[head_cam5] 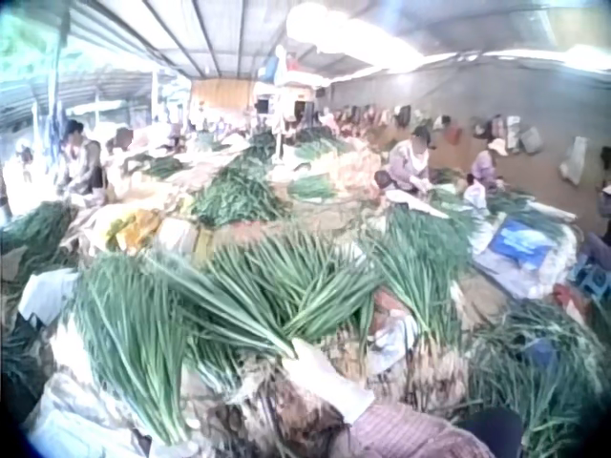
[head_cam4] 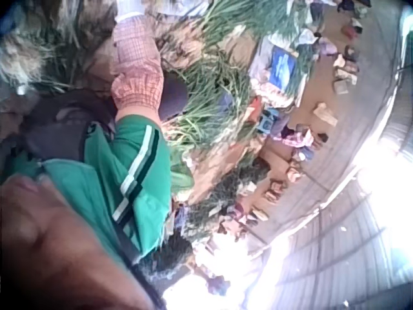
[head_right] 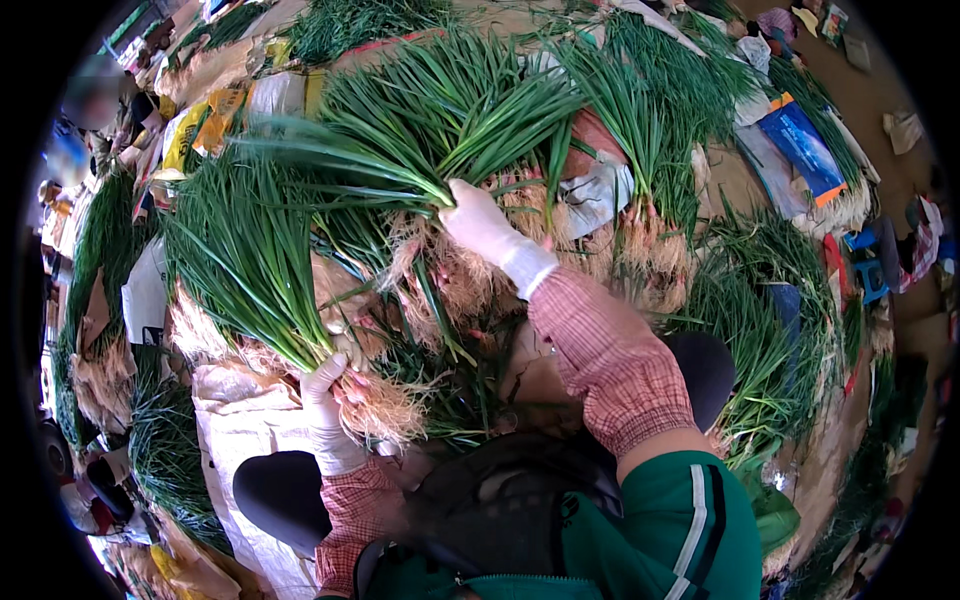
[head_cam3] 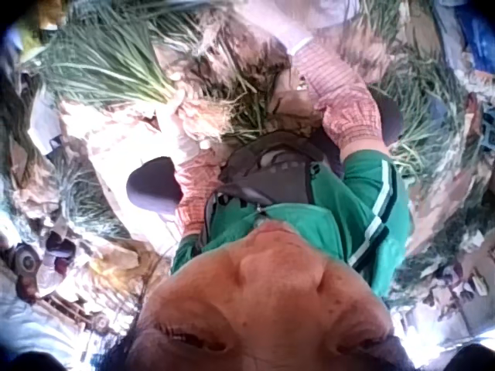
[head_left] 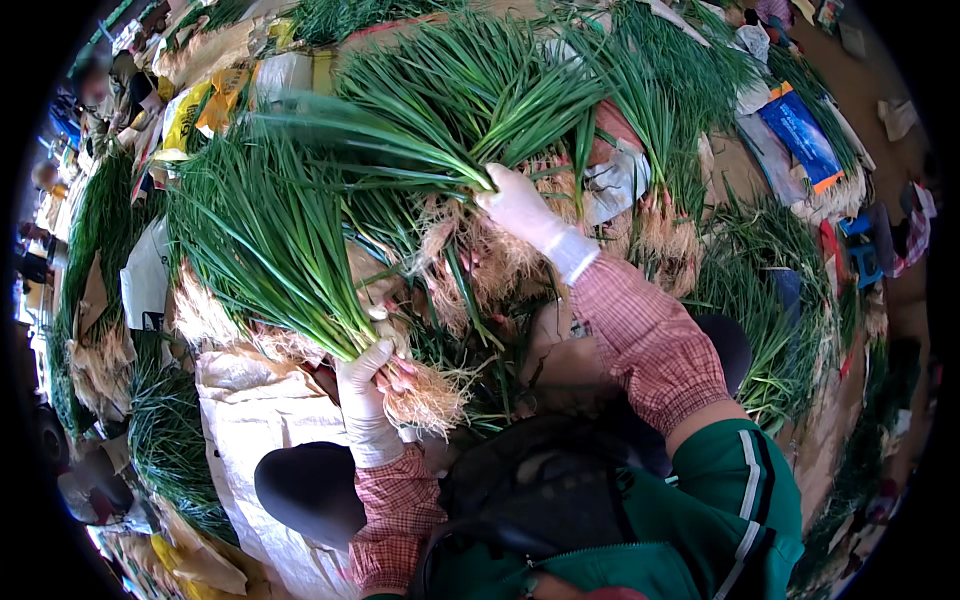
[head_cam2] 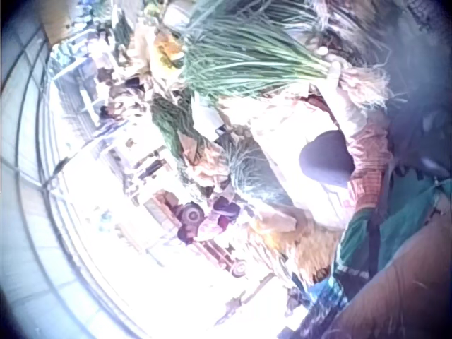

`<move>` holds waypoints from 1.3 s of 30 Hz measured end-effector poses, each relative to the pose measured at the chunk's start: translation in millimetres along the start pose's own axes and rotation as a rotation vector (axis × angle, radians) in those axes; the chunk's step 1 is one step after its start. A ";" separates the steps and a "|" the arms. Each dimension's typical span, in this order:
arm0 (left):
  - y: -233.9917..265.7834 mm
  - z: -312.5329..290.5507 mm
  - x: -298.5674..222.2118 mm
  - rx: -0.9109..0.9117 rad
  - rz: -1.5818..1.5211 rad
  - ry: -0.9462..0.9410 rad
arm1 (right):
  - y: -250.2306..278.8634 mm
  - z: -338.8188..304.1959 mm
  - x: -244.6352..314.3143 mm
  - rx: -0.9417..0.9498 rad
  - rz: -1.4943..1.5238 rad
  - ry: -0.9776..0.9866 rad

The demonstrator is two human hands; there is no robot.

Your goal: The person strips the outer layers and roots from scallions by hand while seated on the floor, handling the vegetables one at a time.

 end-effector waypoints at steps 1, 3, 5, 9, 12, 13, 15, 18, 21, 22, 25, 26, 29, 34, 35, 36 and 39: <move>4.7 -0.4 2.0 0.022 0.031 0.043 | 11.0 -8.3 5.5 0.000 0.060 -0.016; -3.0 8.1 -11.9 0.015 0.004 -0.039 | 35.6 -20.8 5.2 0.002 0.183 -0.053; -2.7 21.1 -7.7 -0.049 -0.021 -0.018 | 63.7 -19.5 -7.1 -0.040 0.189 -0.076; -67.7 64.0 -13.4 0.076 0.135 0.031 | 152.8 3.6 -82.2 -0.605 -0.068 0.032; -117.4 99.4 23.4 0.195 0.185 0.104 | 178.2 37.6 -231.3 -0.752 0.348 -0.050; -115.9 110.3 30.7 0.201 0.173 0.052 | 152.2 42.8 -236.0 -0.644 0.615 -0.093; -111.3 124.0 48.4 0.191 0.164 0.103 | 130.3 54.0 -218.1 -0.522 0.324 -0.295; -115.7 143.6 52.4 0.138 0.118 0.093 | 119.6 59.9 -155.9 -0.298 0.040 -0.402; -111.1 167.3 67.4 0.048 0.088 0.056 | 129.2 66.6 -135.3 -0.407 0.004 -0.426; -126.0 174.8 81.1 0.078 0.067 0.039 | 127.0 79.9 -172.1 -0.380 0.360 -0.366; -125.9 176.3 79.3 0.054 -0.038 0.026 | 80.7 92.7 -120.6 -0.147 0.187 -0.272; -126.4 173.6 75.0 0.038 -0.040 0.033 | 74.4 82.3 -98.3 -0.164 0.187 -0.229; -140.2 163.4 76.9 0.106 -0.039 0.038 | 86.7 62.8 -53.5 -0.315 0.213 0.035; -147.3 117.9 53.2 0.079 -0.155 -0.129 | 87.0 30.6 43.5 -0.312 0.069 0.300; -157.0 105.4 45.8 0.081 -0.169 -0.170 | 80.5 31.0 55.5 -0.270 -0.019 0.323; -149.4 92.3 39.1 -0.049 -0.090 -0.163 | 71.5 24.9 82.4 -0.203 -0.029 0.436; -142.2 88.1 13.1 0.076 0.459 -0.510 | 45.2 30.5 125.0 -0.041 -0.172 0.469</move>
Point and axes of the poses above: each hand's wrist, its own z-axis towards the middle knuckle, its own y-axis out of the back of the hand, x = y × z, the point moved 10 cm from there along z, towards the middle knuckle, and after that the axes turned 9 degrees about -y, right-handed, at the moved point
